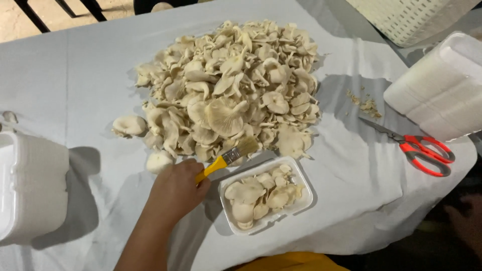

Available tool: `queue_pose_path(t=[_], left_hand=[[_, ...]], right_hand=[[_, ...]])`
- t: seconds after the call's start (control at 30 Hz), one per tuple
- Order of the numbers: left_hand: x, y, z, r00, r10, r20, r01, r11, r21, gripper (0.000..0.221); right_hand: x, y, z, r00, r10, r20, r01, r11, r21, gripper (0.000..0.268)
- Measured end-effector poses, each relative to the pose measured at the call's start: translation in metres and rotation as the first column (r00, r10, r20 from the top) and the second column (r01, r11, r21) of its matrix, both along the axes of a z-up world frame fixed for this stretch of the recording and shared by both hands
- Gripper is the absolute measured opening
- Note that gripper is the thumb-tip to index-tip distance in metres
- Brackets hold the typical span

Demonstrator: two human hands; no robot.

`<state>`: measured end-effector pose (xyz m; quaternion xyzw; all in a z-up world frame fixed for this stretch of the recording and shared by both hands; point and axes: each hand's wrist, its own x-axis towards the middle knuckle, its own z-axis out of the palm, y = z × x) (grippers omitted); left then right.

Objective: Cleaning oyster mushrooms with a brush and sorting them into a plastic tray

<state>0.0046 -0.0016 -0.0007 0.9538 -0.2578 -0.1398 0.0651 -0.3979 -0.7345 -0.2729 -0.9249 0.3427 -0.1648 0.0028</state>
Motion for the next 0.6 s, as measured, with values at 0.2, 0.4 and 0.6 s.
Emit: queue_pose_path(t=[0.2, 0.4, 0.6], left_hand=[[0.003, 0.001, 0.002, 0.998, 0.053, -0.046, -0.054, 0.998, -0.013, 0.022], [0.006, 0.009, -0.019, 0.999, 0.038, -0.027, -0.041, 0.992, -0.116, 0.025], [0.010, 0.008, -0.023, 0.995, 0.029, -0.090, -0.045, 0.983, -0.180, 0.018]], right_hand=[[0.217, 0.282, 0.306, 0.902, 0.430, -0.049, -0.432, 0.900, -0.063, 0.027], [0.365, 0.369, 0.334, 0.607, 0.724, -0.328, -0.588, 0.687, 0.427, 0.034], [0.404, 0.389, 0.296, 0.513, 0.796, -0.320, -0.630, 0.603, 0.489, 0.040]])
